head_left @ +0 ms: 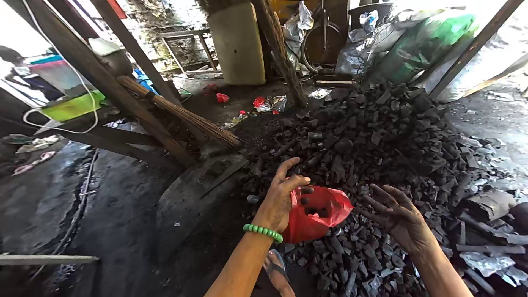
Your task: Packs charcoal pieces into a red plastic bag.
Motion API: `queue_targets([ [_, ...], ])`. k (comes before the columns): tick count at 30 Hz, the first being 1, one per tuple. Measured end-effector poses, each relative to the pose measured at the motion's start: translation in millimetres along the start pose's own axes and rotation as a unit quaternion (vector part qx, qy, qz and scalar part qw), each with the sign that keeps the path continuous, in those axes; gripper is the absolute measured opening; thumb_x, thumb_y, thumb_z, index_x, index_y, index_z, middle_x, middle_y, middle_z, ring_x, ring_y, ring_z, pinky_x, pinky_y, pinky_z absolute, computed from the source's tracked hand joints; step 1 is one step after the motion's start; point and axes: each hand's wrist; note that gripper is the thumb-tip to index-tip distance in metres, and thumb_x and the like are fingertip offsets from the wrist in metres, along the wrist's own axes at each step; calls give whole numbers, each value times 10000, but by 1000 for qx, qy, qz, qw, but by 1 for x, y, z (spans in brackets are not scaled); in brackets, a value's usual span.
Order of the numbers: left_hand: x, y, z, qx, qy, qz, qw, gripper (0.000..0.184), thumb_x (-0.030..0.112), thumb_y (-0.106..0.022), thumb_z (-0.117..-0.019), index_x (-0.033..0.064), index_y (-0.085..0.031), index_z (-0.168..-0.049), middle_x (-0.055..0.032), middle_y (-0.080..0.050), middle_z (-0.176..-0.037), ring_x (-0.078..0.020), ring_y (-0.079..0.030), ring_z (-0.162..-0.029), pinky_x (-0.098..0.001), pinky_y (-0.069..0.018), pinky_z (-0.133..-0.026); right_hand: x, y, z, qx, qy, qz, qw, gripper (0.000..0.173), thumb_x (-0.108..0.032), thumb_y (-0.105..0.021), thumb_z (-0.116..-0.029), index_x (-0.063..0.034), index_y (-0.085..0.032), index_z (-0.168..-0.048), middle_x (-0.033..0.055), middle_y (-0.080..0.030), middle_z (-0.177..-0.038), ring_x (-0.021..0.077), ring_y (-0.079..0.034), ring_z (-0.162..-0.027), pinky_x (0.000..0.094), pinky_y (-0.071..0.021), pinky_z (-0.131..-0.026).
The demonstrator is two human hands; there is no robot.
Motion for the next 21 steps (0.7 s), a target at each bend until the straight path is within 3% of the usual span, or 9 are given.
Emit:
queue_targets([
  [7,-2,-1,-2,-32,-8,14,999,526,150,-513,-1002,243,-421,-1512,-109,-637,-1036,-181,-646,-798,-301,-543,-664,6,-4,2,-2,9,16,1000,420,3,-637,-797,-150,-626,-1188,160,-665,-1319,367,-745,-996,529,-641,-800],
  [13,-1,-2,-2,-26,-9,14,1000,541,110,-513,-999,217,-408,-1519,-149,-607,-1146,-219,-645,-850,-332,-551,-694,8,-3,1,-18,-21,-33,999,415,-121,-737,-819,-159,-628,-1217,185,-670,-1313,410,-706,-1108,605,-609,-839],
  [16,-4,0,-4,-29,-14,10,999,549,111,-516,-995,209,-403,-1523,-158,-602,-1146,-226,-646,-840,-338,-553,-689,9,-5,2,1,-30,-38,999,290,-128,-511,-964,-159,-606,-1237,171,-724,-1225,390,-730,-1068,584,-618,-825],
  [19,-3,1,-3,-23,-11,7,1000,549,114,-524,-990,214,-412,-1519,-166,-607,-1158,-236,-645,-851,-339,-546,-690,11,-8,3,27,-41,-31,998,343,-47,-368,-980,-134,-572,-1240,176,-751,-1136,376,-749,-1015,556,-629,-813],
  [21,-2,1,-2,-19,-7,5,1000,539,110,-518,-1001,216,-411,-1518,-163,-610,-1158,-229,-648,-850,-332,-548,-689,11,-8,4,26,-50,-31,998,364,-27,-360,-971,-135,-566,-1251,178,-754,-1122,370,-753,-1002,543,-632,-810],
])
Point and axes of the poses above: each hand's wrist, its own z-axis away from the middle knuckle, its own y-axis out of the back of the hand, x = y × z
